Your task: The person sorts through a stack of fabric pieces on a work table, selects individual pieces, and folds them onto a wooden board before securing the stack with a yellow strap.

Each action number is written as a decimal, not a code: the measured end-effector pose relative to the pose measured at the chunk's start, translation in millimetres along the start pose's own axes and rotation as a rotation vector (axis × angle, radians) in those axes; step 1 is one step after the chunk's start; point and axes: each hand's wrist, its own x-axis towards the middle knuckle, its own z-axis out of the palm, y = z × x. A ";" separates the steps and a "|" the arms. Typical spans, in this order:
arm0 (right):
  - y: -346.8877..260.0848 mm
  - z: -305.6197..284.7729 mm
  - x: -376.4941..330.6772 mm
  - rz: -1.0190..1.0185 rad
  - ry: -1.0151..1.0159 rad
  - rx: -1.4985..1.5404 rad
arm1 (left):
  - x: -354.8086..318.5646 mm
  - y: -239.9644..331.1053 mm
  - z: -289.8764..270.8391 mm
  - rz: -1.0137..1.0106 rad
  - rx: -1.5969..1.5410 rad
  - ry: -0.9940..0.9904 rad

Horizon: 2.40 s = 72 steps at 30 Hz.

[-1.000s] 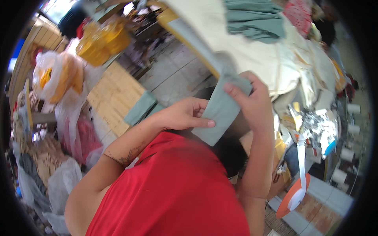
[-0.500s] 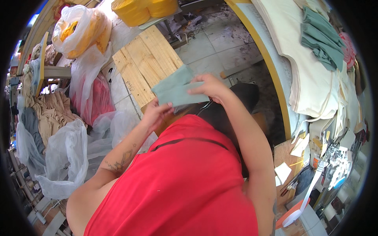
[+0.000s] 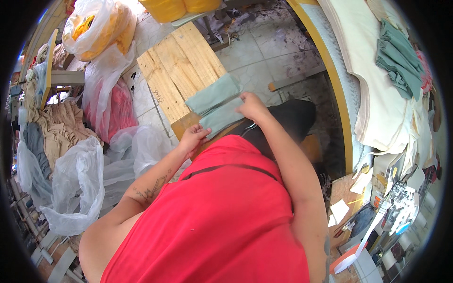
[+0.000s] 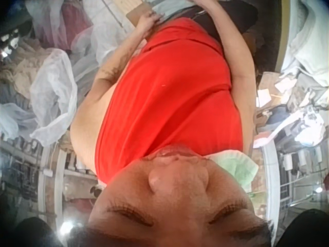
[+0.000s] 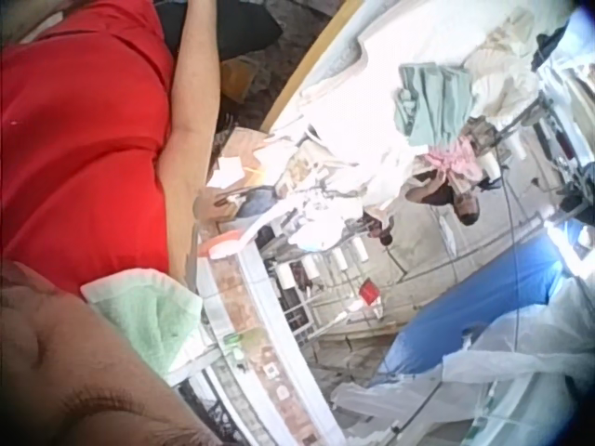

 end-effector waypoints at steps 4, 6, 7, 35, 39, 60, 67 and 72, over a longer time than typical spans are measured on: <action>-31.1 -16.5 -16.6 -0.031 -0.087 0.152 | -12.9 10.3 -7.2 0.111 0.023 -0.006; -54.9 -22.3 -22.4 -0.094 -0.006 0.104 | -11.7 23.9 -5.8 0.162 -0.037 0.000; -55.0 -23.7 -12.7 -0.130 -0.001 0.125 | -10.4 38.5 -1.9 0.191 -0.067 0.009; 5.5 -21.6 -0.9 -0.019 -0.116 -0.009 | -6.0 -4.0 -3.9 -0.019 -0.046 -0.038; -2.5 -26.2 -12.3 -0.227 -0.176 0.062 | -14.2 -7.8 -0.3 0.390 0.132 -0.001; -23.3 -28.7 -31.3 -0.313 -0.151 0.201 | -23.6 5.6 -10.7 0.383 0.095 0.033; -42.7 -16.4 23.5 -0.315 0.014 0.162 | 2.3 49.0 -18.1 0.292 -0.107 0.069; -39.1 -12.7 18.1 -0.288 0.024 0.168 | 6.0 52.9 -19.6 0.230 -0.214 0.072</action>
